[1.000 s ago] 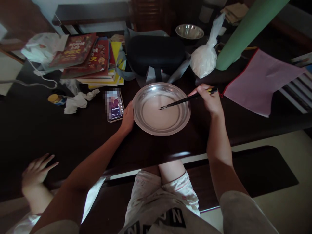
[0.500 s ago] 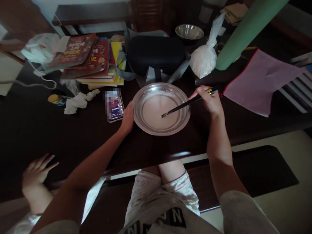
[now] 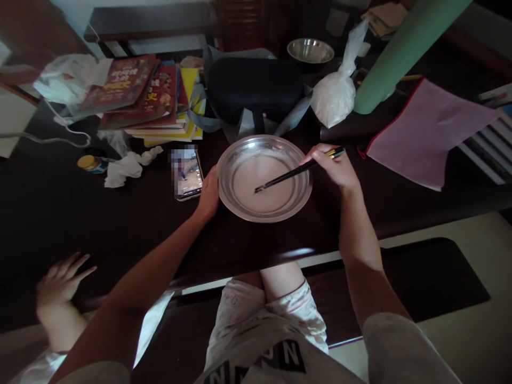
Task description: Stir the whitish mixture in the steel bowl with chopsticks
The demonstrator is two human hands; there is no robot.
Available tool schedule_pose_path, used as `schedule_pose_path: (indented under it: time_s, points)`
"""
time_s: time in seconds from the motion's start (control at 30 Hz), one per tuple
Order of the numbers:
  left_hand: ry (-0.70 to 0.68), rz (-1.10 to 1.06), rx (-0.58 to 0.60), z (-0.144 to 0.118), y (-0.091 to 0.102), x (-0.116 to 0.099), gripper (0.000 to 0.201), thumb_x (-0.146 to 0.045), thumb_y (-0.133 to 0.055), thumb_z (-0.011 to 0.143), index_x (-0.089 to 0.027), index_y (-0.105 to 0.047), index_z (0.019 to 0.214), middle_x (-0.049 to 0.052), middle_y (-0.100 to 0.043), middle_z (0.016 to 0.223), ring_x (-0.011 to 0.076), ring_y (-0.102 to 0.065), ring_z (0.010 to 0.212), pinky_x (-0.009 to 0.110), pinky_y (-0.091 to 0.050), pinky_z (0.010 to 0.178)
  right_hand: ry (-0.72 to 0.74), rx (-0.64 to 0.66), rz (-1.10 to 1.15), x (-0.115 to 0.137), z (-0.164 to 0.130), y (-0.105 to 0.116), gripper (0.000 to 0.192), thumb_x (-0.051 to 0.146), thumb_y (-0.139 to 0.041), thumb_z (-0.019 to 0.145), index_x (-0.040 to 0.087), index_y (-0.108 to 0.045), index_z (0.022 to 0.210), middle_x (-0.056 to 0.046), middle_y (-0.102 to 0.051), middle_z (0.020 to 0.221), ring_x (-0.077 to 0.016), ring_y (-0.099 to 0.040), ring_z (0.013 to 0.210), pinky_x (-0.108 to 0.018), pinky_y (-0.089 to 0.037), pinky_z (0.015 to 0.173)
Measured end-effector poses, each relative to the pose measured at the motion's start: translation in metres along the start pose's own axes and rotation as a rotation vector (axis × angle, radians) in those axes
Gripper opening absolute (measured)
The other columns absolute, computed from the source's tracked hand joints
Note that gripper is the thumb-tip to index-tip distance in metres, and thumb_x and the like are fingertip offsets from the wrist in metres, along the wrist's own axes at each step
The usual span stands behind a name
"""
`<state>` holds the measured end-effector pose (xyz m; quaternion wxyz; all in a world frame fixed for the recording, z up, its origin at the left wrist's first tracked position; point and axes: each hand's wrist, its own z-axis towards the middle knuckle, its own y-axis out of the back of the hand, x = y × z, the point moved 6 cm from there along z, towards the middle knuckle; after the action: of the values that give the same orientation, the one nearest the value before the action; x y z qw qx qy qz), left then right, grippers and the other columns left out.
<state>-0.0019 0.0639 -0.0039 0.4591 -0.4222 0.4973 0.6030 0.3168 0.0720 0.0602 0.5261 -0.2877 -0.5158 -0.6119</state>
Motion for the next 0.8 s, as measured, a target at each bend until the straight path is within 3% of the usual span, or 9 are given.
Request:
schedule_pose_path:
  time_s: [0.07,0.23,0.43,0.63,0.8]
  points:
    - [-0.005,0.007,0.003,-0.001,0.000,-0.002,0.037,-0.044,-0.040,0.102,-0.023,-0.069,0.104,0.006,-0.073,0.115,0.0252,-0.062,0.120,0.037,-0.048,0.107,0.014,-0.015,-0.008,0.001,0.001,0.000,0.042,0.066,-0.063,0.084,0.027,-0.076,0.075,-0.001,-0.077,0.077,-0.0191,-0.073,0.078,-0.037,-0.058,0.077]
    - [-0.006,0.013,0.005,-0.001,-0.001,-0.002,0.037,-0.044,-0.041,0.101,-0.021,-0.069,0.103,0.008,-0.073,0.118,0.0262,-0.061,0.122,0.038,-0.048,0.108,0.000,-0.201,0.051,-0.004,-0.001,0.017,0.040,0.064,-0.065,0.084,0.027,-0.074,0.072,0.000,-0.073,0.068,-0.0195,-0.073,0.070,-0.038,-0.059,0.076]
    - [-0.004,0.010,0.000,-0.001,-0.001,-0.001,0.039,-0.047,-0.040,0.102,-0.022,-0.069,0.102,0.007,-0.073,0.117,0.0257,-0.061,0.122,0.037,-0.048,0.108,0.010,-0.012,0.001,0.000,0.001,-0.001,0.042,0.066,-0.063,0.084,0.027,-0.076,0.076,-0.001,-0.078,0.079,-0.0196,-0.074,0.080,-0.037,-0.059,0.079]
    - [0.000,0.006,-0.011,0.000,0.001,0.004,0.037,-0.045,-0.040,0.102,-0.022,-0.069,0.104,0.007,-0.073,0.115,0.0251,-0.062,0.121,0.037,-0.049,0.106,-0.003,-0.189,0.051,-0.003,-0.001,0.016,0.040,0.065,-0.065,0.083,0.027,-0.074,0.073,0.000,-0.073,0.067,-0.0203,-0.073,0.070,-0.039,-0.060,0.076]
    - [-0.010,0.000,0.004,0.001,0.000,0.006,0.042,-0.051,-0.038,0.102,-0.022,-0.069,0.103,0.006,-0.074,0.114,0.0249,-0.064,0.117,0.039,-0.049,0.108,0.002,-0.029,0.028,0.001,0.000,0.001,0.040,0.064,-0.065,0.084,0.027,-0.075,0.075,-0.001,-0.077,0.074,-0.0196,-0.074,0.077,-0.037,-0.059,0.078]
